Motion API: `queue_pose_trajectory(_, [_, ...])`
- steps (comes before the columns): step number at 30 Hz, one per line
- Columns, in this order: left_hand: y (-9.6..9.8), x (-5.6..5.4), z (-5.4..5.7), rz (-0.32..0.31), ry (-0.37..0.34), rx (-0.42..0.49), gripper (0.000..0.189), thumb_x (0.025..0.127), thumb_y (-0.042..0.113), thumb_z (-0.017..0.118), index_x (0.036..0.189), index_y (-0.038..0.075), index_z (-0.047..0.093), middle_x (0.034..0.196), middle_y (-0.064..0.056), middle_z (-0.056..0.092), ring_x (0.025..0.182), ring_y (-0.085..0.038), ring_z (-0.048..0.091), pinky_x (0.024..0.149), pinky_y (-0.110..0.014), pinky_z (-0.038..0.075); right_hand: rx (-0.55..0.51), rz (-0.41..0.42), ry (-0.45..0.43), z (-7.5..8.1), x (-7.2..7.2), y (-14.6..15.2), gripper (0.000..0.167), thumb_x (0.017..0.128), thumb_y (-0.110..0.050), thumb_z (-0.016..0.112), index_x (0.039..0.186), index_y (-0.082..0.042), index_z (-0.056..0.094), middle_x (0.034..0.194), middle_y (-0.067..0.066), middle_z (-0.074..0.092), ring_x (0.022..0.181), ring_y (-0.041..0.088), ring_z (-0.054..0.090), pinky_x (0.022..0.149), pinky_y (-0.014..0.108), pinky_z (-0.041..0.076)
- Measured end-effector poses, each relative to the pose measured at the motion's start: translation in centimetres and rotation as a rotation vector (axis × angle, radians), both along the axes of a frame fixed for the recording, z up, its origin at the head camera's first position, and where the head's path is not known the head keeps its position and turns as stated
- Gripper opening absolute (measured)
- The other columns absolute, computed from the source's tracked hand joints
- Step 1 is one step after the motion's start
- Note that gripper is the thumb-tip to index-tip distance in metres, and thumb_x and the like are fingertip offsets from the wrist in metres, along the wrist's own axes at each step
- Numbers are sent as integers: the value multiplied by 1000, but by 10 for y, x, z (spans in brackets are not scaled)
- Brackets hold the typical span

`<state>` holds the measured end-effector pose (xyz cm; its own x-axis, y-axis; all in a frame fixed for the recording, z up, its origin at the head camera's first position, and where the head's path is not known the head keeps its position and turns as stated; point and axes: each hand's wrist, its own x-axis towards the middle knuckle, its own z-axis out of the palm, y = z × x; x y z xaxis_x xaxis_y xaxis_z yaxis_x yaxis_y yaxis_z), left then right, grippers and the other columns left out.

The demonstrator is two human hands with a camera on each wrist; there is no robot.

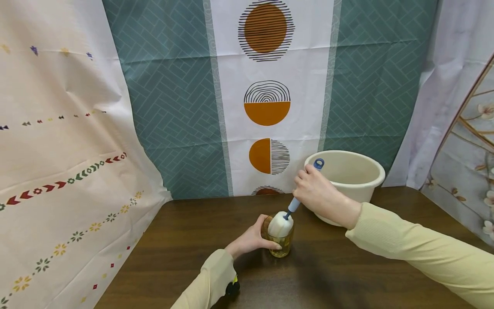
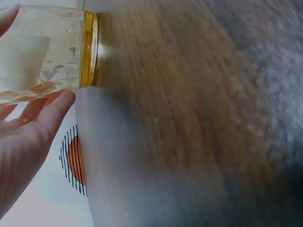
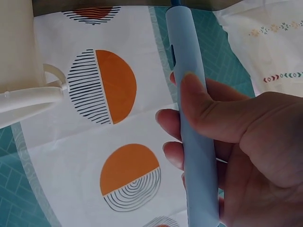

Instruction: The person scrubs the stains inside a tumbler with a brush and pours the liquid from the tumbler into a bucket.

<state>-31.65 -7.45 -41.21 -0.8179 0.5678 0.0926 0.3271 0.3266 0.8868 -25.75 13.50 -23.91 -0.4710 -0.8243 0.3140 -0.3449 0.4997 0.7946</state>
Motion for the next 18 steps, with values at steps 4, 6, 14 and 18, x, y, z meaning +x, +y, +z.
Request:
queue_pose_trajectory(4, [0,-1,-1,-2,-1,-3,69,70,25,78,122,14,34,109,0,50,100,-15,49,85,-37,37,1,-8,5,1,0,-1,21,71,-13,71,55,-17,58,60,4,47,60,21,42,63,35,30])
queue_pose_trajectory(6, [0,6,8,-8,-7,3,68,70,23,77,121,12,34,108,-1,50,101,-16,48,85,-38,37,5,-9,8,2,0,-2,21,72,-12,71,55,-16,58,60,5,49,61,21,43,63,35,30])
queue_pose_trajectory(14, [0,20,25,-27,-8,17,68,71,16,76,122,3,33,108,-4,50,100,-18,49,83,-38,38,19,12,4,7,1,-4,22,72,-9,71,55,-15,58,59,5,51,59,21,43,62,34,28])
queue_pose_trajectory(18, [0,10,14,-12,-13,-5,70,71,19,77,124,7,33,109,-2,49,101,-18,48,84,-40,37,15,10,-11,10,1,-3,22,71,-12,71,54,-16,58,59,3,51,60,21,44,63,34,29])
